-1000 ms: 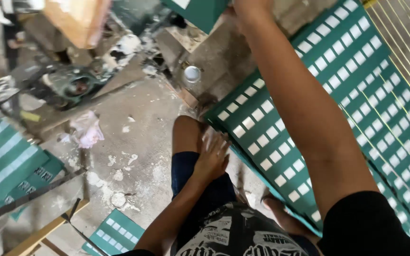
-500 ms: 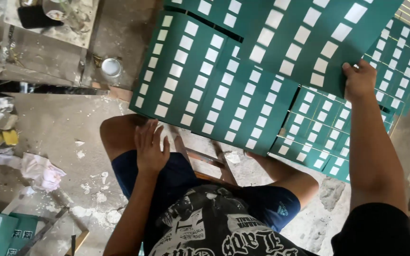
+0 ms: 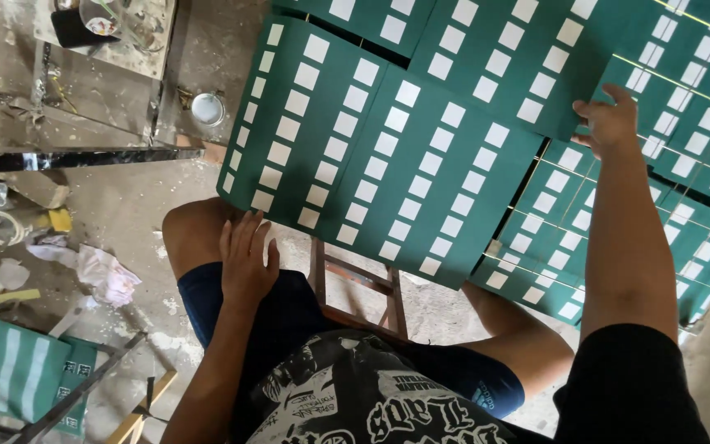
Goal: The person sits on the floor and assembles green trays with white square patterns. They place the trays on a metal rack, align them, and secure them with rubber bands. The person handles the trays and rubber bands by hand.
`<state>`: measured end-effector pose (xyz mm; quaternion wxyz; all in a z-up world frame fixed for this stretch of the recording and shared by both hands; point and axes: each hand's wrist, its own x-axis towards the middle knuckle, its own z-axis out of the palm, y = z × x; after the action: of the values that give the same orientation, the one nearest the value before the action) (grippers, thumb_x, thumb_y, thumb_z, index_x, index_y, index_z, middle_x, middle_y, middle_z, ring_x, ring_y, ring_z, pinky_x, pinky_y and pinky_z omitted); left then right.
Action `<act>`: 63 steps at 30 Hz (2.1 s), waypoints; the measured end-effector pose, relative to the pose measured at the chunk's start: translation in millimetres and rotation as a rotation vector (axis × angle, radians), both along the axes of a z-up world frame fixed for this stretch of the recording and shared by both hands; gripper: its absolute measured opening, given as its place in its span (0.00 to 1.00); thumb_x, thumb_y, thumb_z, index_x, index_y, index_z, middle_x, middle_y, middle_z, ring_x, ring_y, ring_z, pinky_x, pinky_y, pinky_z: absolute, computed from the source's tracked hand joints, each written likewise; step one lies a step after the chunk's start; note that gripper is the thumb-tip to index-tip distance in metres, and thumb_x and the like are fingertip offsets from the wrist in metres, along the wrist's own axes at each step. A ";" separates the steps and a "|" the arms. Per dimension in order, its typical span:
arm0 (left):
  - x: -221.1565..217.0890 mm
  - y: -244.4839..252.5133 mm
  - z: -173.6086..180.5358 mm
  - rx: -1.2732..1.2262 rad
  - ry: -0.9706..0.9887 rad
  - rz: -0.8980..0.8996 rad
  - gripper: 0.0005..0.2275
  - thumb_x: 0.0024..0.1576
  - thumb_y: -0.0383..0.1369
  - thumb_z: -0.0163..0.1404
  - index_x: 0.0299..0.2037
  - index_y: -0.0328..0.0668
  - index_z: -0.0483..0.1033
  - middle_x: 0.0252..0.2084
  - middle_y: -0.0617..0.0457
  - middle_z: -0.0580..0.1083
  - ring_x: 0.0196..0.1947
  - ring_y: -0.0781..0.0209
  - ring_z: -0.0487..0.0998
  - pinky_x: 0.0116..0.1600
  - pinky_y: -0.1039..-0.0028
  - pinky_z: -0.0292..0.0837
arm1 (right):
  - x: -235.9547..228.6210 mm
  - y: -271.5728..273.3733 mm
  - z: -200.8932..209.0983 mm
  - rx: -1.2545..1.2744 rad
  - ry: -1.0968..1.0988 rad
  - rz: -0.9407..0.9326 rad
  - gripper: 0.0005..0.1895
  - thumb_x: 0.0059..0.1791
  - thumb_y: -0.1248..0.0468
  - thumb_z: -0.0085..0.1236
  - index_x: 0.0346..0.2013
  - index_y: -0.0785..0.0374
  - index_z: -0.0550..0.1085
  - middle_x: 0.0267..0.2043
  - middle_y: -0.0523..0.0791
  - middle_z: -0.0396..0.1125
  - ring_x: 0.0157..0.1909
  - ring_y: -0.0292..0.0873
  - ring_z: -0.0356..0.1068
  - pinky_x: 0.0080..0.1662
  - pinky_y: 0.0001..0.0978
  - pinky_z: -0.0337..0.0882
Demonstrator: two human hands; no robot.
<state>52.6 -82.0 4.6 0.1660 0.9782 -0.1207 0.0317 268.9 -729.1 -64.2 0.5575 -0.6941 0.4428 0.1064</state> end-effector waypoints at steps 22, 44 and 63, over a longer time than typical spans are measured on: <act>1.0 -3.3 -7.6 0.014 0.020 0.007 0.14 0.62 0.30 0.51 0.58 0.37 0.72 0.64 0.44 0.72 0.71 0.49 0.67 0.77 0.48 0.50 | 24.2 -8.4 -40.0 -0.408 -0.224 0.171 0.29 0.50 0.74 0.63 0.65 0.56 0.71 0.54 0.45 0.72 0.52 0.42 0.76 0.50 0.28 0.78; -23.3 11.4 -1.4 -0.281 -0.060 -0.009 0.14 0.56 0.28 0.52 0.53 0.35 0.75 0.61 0.43 0.72 0.64 0.47 0.71 0.72 0.49 0.56 | -273.7 275.7 85.2 -0.640 -0.563 0.677 0.07 0.54 0.67 0.58 0.43 0.65 0.81 0.37 0.50 0.76 0.33 0.45 0.76 0.35 0.34 0.75; -40.7 44.9 -30.1 -0.418 -0.206 0.094 0.13 0.57 0.29 0.51 0.52 0.38 0.74 0.57 0.45 0.73 0.61 0.46 0.71 0.70 0.53 0.57 | -292.9 402.4 99.4 -0.461 -0.527 0.875 0.09 0.51 0.66 0.60 0.43 0.68 0.81 0.31 0.49 0.77 0.28 0.39 0.76 0.32 0.30 0.75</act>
<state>11.9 -37.1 -25.5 0.3498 0.9188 -0.0822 0.1635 -24.0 -326.7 35.2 0.3871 -0.9201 -0.0291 0.0511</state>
